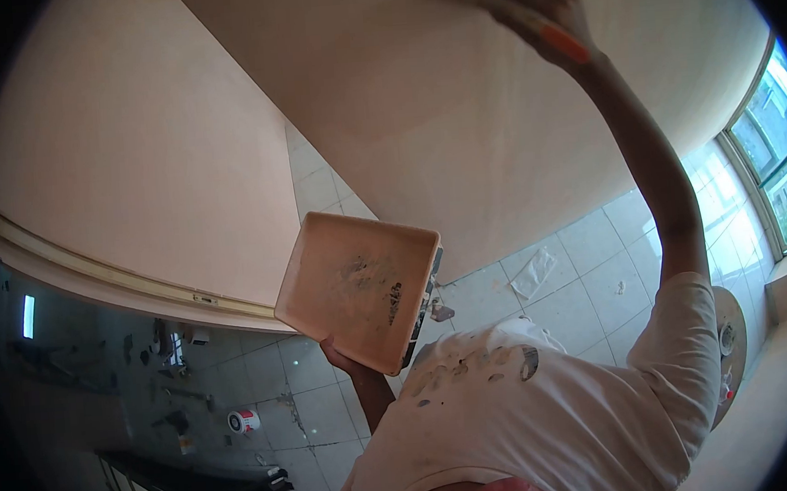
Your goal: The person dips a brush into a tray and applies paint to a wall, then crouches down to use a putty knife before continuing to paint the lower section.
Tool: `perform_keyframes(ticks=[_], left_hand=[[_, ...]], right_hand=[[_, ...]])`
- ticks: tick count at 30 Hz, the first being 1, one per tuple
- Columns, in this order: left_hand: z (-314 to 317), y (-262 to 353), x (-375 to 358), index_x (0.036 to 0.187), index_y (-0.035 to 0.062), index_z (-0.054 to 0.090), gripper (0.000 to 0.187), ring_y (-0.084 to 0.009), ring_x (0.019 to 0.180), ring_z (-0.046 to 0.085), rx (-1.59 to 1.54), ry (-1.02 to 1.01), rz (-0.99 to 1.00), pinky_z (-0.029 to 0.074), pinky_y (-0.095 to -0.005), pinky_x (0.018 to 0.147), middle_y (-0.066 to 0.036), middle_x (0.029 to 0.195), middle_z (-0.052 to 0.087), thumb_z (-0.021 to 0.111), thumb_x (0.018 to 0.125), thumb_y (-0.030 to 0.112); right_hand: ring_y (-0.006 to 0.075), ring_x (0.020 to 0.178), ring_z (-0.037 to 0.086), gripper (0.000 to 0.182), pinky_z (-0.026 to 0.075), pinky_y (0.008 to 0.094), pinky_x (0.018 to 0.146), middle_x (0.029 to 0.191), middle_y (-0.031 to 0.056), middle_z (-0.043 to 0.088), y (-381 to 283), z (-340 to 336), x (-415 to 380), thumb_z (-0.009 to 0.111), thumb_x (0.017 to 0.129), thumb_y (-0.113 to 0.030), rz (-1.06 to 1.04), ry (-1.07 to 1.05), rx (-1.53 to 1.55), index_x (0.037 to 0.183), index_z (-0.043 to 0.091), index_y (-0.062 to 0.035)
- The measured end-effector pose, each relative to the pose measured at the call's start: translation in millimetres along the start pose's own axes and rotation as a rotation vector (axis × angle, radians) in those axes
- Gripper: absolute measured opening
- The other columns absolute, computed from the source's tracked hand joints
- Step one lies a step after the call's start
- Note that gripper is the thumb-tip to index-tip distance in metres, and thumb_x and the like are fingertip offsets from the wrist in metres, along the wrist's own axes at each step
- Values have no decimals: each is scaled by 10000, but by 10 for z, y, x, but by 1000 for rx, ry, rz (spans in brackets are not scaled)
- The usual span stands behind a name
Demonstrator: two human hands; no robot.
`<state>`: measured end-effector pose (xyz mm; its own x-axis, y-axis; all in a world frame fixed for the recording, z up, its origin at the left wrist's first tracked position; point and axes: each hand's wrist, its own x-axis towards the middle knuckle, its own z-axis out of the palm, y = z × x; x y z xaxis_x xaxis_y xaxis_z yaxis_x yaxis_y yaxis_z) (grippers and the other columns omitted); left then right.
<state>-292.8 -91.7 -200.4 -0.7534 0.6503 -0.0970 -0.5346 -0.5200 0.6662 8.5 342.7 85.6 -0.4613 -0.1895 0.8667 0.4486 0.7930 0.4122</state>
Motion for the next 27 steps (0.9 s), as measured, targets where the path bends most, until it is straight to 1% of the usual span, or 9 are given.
perform_keyframes(ticks=[3,4,7,11,17,19,22,25,27], left_hand=[[-138,-16,30,1461,8,353,680,-375,1217,554,-31,-5,-47,514,-496,968,-223,1368,486,435,907,395],[-97,-13,18,1461,8,353,680,-375,1217,554,-33,-6,-48,514,-496,968,-223,1368,486,435,907,395],[-43,-18,6,1456,35,389,659,-367,1216,546,-29,56,-14,498,-497,978,-198,1369,505,434,896,380],[-163,-63,36,1451,20,382,643,-371,1215,553,-98,46,-61,506,-494,977,-206,1350,514,419,917,375],[-143,-67,12,1451,12,366,660,-368,1226,549,-29,32,-14,514,-494,968,-207,1357,502,418,934,419],[-102,-51,-22,1454,13,361,672,-365,1231,545,-37,41,-23,513,-496,966,-205,1363,496,424,928,427],[-142,-27,-82,1455,26,379,695,-373,1251,516,10,59,-9,474,-509,993,-205,1374,490,421,879,411],[-205,-32,-28,1473,25,357,709,-384,1252,518,14,71,11,482,-522,991,-214,1383,482,424,883,412],[-202,-26,9,1495,28,335,725,-396,1254,520,9,50,36,487,-535,1002,-217,1401,470,422,888,415]], right_hand=[[216,767,667,288,533,331,661,1021,42,745,-73,-52,99,774,814,-117,121,279,46,1097,732,-85],[197,820,680,378,547,313,706,1004,22,734,-80,18,0,772,816,-175,-19,218,-81,1190,719,-152],[184,838,604,477,541,295,729,988,-7,701,-577,443,-857,791,763,-225,79,-198,136,1224,702,-142],[166,893,624,379,541,340,842,947,-33,675,-1069,283,-1377,760,807,-245,145,-735,336,1180,697,-213],[170,956,651,405,541,329,850,1137,-9,706,-8,106,-19,759,842,-203,-258,-330,83,1240,699,-171],[197,951,665,449,551,339,850,1165,21,705,480,90,364,771,822,-165,-80,-142,350,1263,693,-149],[194,860,637,285,527,340,746,963,33,706,496,-249,1064,755,868,-256,-279,218,39,1110,716,-111],[211,916,662,477,563,331,830,1180,22,710,343,15,509,785,793,-123,-135,32,190,1261,696,-142],[174,850,626,495,567,295,754,1113,-18,727,93,341,-88,812,757,-143,-91,-41,90,1240,707,-120]])
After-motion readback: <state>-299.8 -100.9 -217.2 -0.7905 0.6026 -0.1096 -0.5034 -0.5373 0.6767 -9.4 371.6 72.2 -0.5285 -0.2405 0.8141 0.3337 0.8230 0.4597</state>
